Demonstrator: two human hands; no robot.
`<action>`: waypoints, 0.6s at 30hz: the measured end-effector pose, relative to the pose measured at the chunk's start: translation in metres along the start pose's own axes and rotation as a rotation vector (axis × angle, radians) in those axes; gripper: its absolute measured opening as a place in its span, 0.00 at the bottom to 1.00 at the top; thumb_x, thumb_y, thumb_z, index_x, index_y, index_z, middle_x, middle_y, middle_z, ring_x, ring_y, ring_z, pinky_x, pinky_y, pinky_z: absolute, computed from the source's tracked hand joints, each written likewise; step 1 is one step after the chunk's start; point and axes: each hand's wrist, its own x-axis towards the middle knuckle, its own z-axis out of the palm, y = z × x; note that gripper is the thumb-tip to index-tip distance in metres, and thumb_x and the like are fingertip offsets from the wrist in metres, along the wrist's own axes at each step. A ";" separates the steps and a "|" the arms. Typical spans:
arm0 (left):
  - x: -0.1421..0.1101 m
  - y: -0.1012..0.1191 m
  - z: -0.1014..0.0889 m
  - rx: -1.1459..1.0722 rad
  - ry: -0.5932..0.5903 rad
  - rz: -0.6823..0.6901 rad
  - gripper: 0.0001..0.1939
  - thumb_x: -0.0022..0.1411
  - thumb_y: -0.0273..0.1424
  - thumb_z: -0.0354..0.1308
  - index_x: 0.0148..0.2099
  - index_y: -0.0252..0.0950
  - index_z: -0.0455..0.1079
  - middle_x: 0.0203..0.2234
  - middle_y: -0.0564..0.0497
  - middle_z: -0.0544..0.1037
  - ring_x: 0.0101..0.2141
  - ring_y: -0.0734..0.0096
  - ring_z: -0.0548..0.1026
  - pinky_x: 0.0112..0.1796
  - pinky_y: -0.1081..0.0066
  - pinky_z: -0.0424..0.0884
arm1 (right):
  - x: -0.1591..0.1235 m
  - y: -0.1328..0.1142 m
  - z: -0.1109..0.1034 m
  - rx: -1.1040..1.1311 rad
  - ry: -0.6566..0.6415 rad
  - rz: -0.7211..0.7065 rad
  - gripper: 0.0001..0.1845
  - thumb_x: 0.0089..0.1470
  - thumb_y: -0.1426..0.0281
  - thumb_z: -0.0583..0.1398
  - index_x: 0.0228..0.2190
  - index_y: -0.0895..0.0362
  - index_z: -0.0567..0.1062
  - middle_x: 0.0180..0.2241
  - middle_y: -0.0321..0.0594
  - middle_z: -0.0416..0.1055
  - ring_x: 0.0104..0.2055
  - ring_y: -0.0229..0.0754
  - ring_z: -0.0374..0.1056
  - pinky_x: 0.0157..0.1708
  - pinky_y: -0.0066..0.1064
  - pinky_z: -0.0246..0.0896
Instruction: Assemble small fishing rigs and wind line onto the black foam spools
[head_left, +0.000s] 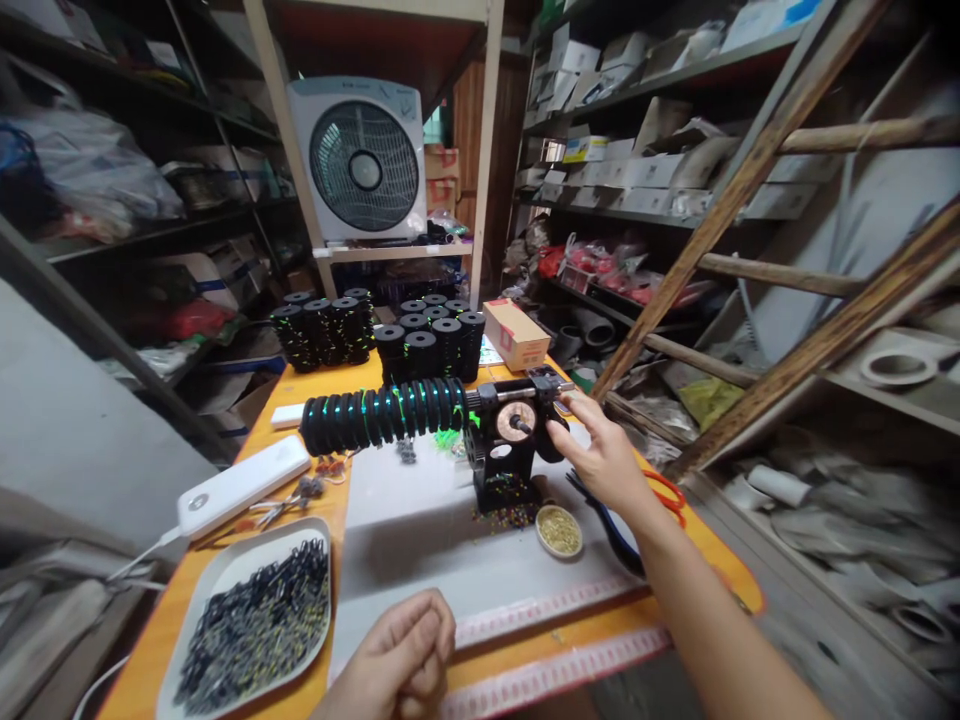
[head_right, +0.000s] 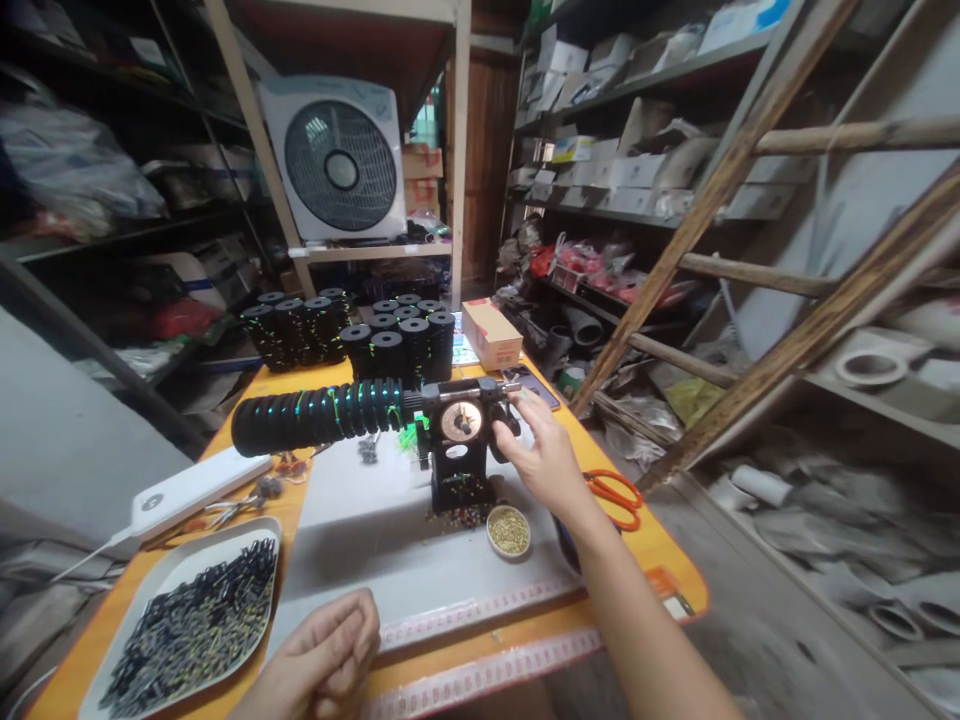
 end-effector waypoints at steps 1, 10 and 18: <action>0.000 0.000 0.000 0.001 0.002 0.009 0.18 0.61 0.44 0.55 0.29 0.37 0.58 0.13 0.64 0.49 0.12 0.86 0.41 0.14 0.81 0.41 | 0.000 0.000 0.000 0.001 -0.002 -0.007 0.21 0.56 0.61 0.57 0.48 0.59 0.72 0.51 0.51 0.69 0.58 0.51 0.61 0.58 0.45 0.54; 0.001 0.000 0.002 0.088 0.083 0.051 0.20 0.58 0.47 0.58 0.29 0.36 0.59 0.13 0.64 0.49 0.14 0.85 0.41 0.16 0.79 0.38 | -0.002 0.005 0.000 0.014 -0.009 0.040 0.26 0.54 0.58 0.59 0.51 0.58 0.71 0.53 0.52 0.68 0.57 0.52 0.62 0.57 0.47 0.55; 0.003 -0.007 -0.008 0.139 0.166 0.063 0.21 0.56 0.49 0.60 0.28 0.35 0.63 0.13 0.62 0.51 0.15 0.84 0.45 0.19 0.76 0.41 | 0.002 0.006 -0.001 -0.025 -0.039 -0.080 0.20 0.57 0.62 0.57 0.49 0.57 0.71 0.50 0.50 0.70 0.57 0.52 0.61 0.57 0.48 0.56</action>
